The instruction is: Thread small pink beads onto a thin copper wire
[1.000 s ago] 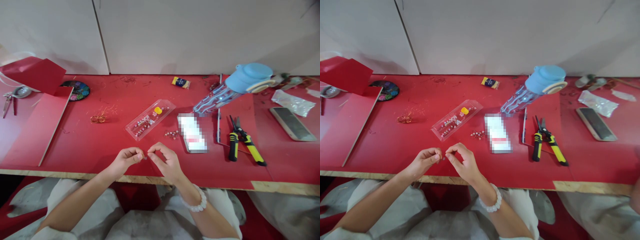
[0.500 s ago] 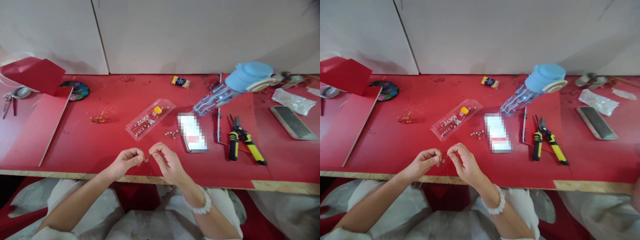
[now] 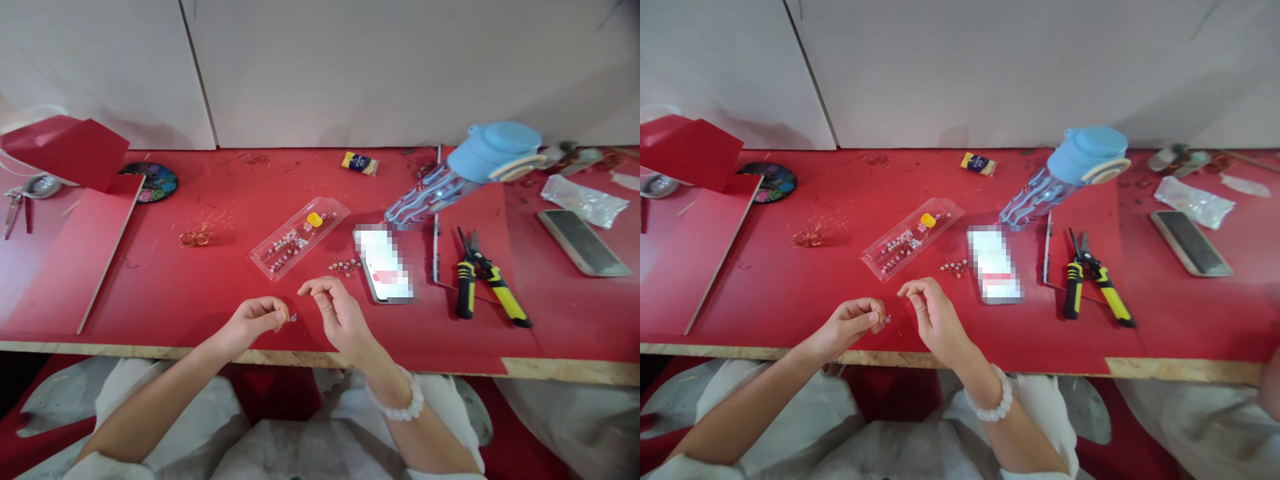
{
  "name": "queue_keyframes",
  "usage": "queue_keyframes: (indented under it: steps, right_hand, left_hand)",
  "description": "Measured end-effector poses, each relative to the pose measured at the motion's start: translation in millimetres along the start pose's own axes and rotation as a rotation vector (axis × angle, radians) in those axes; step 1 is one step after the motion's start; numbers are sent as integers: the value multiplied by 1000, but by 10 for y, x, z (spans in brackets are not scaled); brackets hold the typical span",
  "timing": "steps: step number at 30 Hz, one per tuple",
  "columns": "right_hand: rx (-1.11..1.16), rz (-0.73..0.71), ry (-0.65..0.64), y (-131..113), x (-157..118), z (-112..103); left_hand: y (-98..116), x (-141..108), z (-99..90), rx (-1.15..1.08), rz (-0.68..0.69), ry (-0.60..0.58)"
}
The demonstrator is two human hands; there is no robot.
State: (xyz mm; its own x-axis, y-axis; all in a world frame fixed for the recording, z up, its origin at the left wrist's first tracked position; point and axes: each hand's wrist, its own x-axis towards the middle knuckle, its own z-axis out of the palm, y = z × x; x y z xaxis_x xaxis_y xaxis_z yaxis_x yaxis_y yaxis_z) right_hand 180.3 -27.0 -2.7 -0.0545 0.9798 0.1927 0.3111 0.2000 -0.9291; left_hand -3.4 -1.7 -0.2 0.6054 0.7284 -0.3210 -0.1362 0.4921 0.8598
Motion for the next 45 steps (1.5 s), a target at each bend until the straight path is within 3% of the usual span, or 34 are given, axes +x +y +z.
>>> queue_keyframes:
  steps: [5, 7, 9, 12, 18, 22, 26, 30, 34, 38, 45]
  right_hand:
    - [680, 304, -103, 1, 15, 80]
    - [789, 388, -152, 57, 53, 66]
    - [725, 425, -138, 115, 100, 10]
    - [386, 392, -94, 155, 150, -103]
    - [-341, 217, -86, 203, 148, -205]
    - [-557, 82, 32, 273, 169, -229]
    - [-539, -229, 233, 138, 132, -182]
    - [-446, -434, 161, -70, 5, -34]
    - [-484, -424, 70, -87, -53, 119]
    - [-497, -379, 96, -3, -38, 197]
    - [-341, -313, 116, 12, -73, 255]
  left_hand:
    - [-2, 10, -8, -18, -12, 25]
    - [13, 11, -6, -62, -13, 21]
    - [29, 11, -4, -101, -9, 20]
    - [42, 10, 2, -106, 5, 36]
    - [52, 5, 19, -92, -10, 45]
    - [40, 5, -1, -48, 27, 70]
    - [19, 18, 5, 44, 78, 144]
    - [23, 35, 38, 65, 92, 214]
    - [8, 41, 46, 22, 80, 262]
    - [-16, 37, 45, 9, 94, 258]
    - [29, 14, 85, 174, 221, 272]
